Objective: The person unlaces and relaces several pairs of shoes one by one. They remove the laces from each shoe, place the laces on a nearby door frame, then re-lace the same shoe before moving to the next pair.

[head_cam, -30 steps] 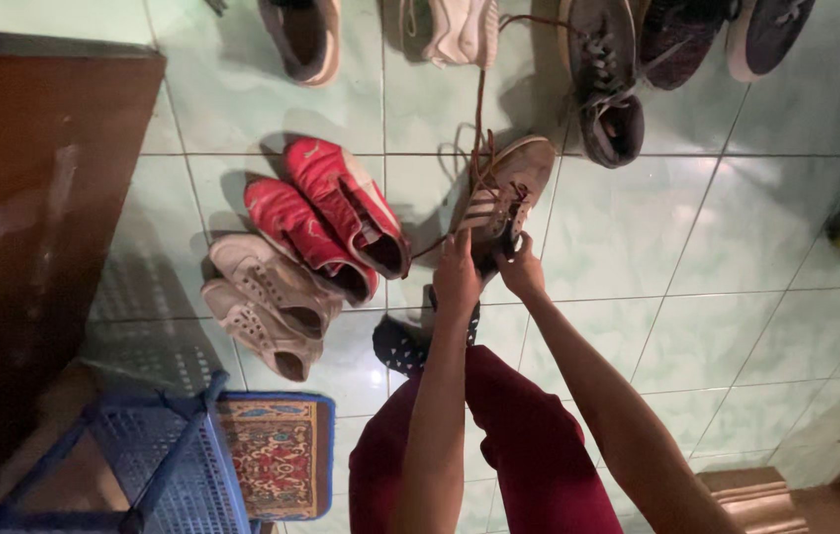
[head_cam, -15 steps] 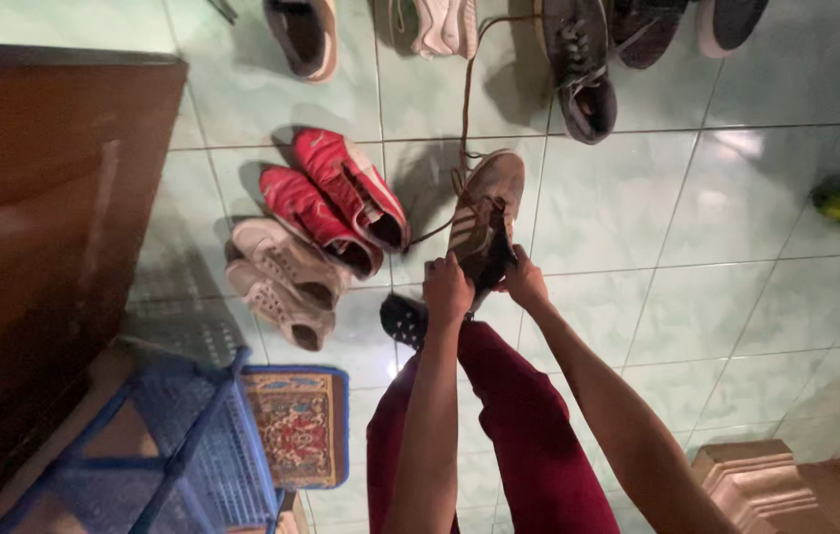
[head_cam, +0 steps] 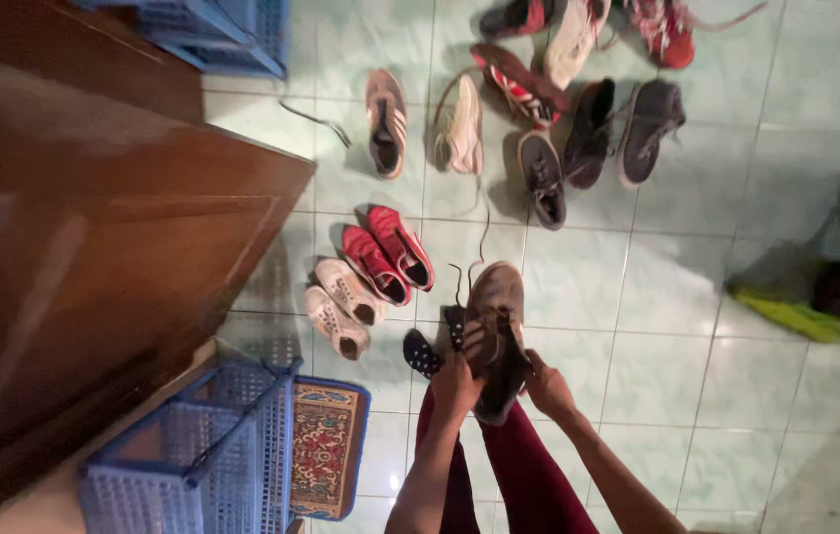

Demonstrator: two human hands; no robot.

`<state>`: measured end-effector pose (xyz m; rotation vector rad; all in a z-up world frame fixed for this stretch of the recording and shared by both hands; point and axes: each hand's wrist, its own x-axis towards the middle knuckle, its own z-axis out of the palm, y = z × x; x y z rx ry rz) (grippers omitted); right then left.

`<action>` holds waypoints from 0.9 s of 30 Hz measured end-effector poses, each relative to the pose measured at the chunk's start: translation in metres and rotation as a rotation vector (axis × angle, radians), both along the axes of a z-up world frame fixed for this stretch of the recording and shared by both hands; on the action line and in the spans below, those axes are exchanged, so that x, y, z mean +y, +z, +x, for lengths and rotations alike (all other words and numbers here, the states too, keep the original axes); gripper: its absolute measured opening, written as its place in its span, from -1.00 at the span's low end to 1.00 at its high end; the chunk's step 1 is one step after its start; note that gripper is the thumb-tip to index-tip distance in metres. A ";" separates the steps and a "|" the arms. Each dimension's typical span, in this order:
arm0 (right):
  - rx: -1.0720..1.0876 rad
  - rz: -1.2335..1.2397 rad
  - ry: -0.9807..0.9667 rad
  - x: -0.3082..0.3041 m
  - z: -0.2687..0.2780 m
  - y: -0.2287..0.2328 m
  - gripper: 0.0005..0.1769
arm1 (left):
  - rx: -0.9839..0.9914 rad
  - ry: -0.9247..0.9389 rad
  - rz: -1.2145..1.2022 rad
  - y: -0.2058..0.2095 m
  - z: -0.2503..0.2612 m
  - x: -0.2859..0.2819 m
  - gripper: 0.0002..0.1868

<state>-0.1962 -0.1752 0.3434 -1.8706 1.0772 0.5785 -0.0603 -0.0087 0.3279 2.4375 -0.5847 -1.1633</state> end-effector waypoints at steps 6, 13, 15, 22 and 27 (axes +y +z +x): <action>-0.097 -0.079 0.216 0.015 0.001 0.128 -0.56 | 0.048 0.073 -0.136 0.098 -0.015 0.043 -0.19; -0.170 -0.091 0.551 0.042 0.019 0.197 -0.71 | -0.019 0.152 -0.122 0.164 -0.035 0.101 -0.43; -0.416 -0.266 0.941 0.046 0.030 0.211 -0.80 | -0.023 0.244 -0.019 0.187 -0.035 0.113 -0.50; -0.510 -0.140 0.972 0.080 0.077 0.260 -0.72 | -0.210 0.674 -0.151 0.294 -0.048 0.173 -0.52; -0.725 -0.032 1.041 0.141 0.113 0.320 -0.48 | -0.302 0.953 -0.170 0.361 -0.074 0.219 -0.43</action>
